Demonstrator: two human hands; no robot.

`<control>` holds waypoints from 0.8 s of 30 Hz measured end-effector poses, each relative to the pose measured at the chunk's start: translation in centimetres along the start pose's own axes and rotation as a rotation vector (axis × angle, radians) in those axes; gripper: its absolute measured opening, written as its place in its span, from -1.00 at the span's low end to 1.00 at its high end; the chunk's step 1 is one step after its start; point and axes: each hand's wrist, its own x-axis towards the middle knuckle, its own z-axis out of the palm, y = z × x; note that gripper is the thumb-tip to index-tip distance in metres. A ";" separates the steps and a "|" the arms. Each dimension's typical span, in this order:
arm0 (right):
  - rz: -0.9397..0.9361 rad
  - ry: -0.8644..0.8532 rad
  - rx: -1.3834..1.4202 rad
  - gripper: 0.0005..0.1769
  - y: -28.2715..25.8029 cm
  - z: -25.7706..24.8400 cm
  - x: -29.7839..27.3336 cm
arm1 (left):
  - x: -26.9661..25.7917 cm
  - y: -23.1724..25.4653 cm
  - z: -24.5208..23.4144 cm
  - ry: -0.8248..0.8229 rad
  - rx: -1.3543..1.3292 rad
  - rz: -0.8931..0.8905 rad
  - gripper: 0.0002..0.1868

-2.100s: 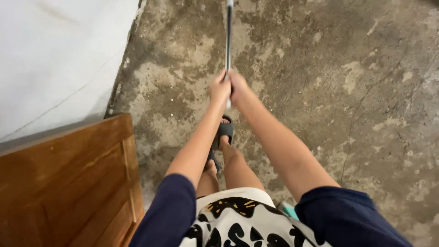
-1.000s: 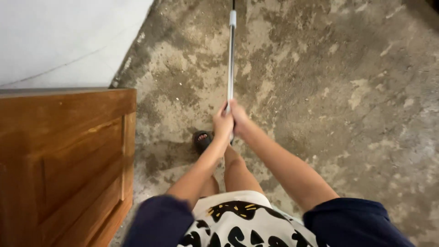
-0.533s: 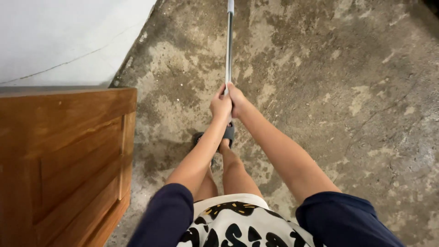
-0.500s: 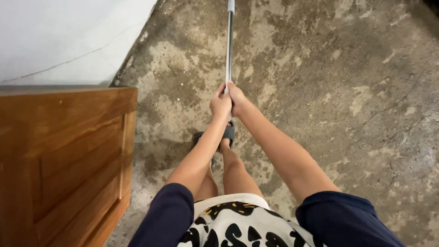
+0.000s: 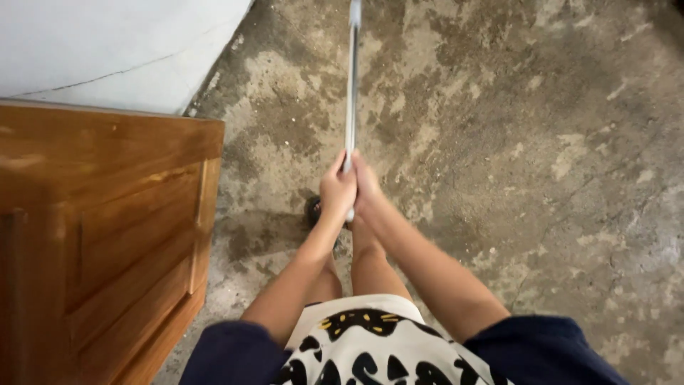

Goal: The person uses a duster to clean corners and surfaces and then mops the concrete floor using a mop and bucket.

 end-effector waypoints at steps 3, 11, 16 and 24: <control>0.155 -0.034 -0.041 -0.56 4.2 -4.0 1.3 | -2.8 2.2 -2.8 -0.036 0.170 -0.213 -0.47; 0.138 -0.022 -0.145 -0.60 -6.9 3.6 14.4 | 15.1 -3.7 5.7 0.045 0.001 0.066 -0.60; 0.242 -0.067 -0.209 -0.49 -12.0 3.0 15.3 | 14.9 2.3 8.5 0.089 0.125 -0.166 -0.56; 0.181 0.026 -0.298 -0.52 -2.7 -3.9 6.3 | 2.3 -1.3 4.2 0.070 -0.200 -0.248 -0.50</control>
